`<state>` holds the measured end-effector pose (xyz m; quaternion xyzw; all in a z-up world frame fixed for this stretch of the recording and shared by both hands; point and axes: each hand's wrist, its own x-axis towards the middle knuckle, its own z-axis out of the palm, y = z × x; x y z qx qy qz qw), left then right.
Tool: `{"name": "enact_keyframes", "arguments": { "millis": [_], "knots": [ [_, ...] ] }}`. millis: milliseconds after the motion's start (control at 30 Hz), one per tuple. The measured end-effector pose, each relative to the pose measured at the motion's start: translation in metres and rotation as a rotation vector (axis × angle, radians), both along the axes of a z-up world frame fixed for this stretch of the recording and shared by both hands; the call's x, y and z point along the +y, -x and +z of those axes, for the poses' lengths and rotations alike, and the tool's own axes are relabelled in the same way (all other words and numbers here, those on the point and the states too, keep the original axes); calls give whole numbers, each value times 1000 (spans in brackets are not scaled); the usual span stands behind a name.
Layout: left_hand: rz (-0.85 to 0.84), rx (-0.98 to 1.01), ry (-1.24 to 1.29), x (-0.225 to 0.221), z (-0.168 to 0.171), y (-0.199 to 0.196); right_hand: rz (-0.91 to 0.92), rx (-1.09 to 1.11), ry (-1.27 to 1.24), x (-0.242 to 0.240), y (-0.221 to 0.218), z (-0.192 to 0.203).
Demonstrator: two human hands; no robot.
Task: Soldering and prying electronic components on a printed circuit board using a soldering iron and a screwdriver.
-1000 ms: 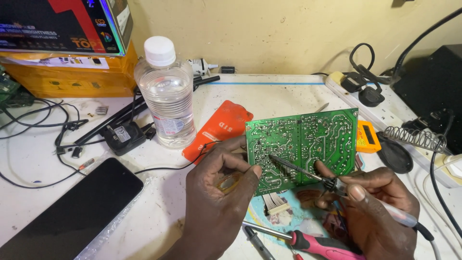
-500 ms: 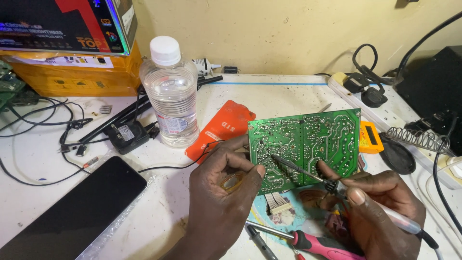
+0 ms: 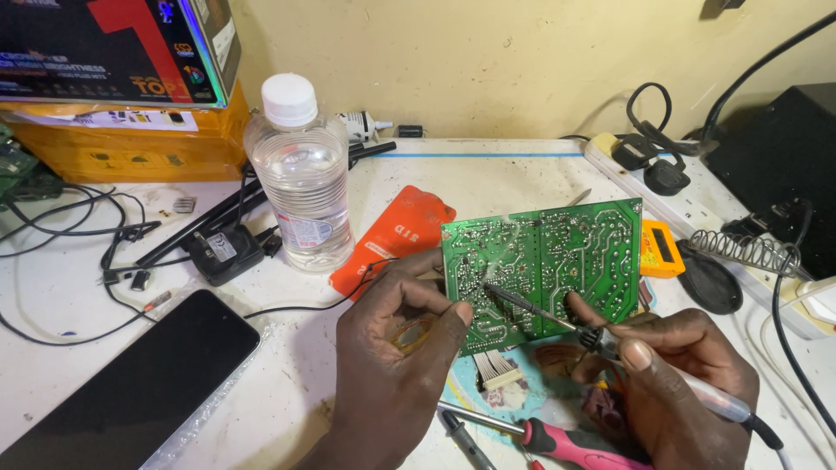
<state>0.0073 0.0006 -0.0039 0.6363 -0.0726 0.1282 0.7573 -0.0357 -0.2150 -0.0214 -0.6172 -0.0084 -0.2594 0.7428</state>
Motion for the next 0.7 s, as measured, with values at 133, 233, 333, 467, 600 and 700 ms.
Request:
{"name": "enact_keyframes", "arguments": {
  "millis": [133,233,333,467,600,700],
  "knots": [
    [-1,24,-17,1,1,1,71,-53,-15,-12,-2,-10],
    [-26,-28,24,1,3,1,119,-41,-157,-16,-3,-13],
    [0,-23,-45,1,3,1,82,-25,-124,-13,-3,-9],
    [11,-49,-49,1,2,0,107,-34,-129,-10,-2,-7],
    [19,-45,-74,1,0,0,84,-26,-135,-11,-2,-8],
    [35,-12,-111,1,-1,0,94,-13,-136,-9,0,-7]
  ]
}}
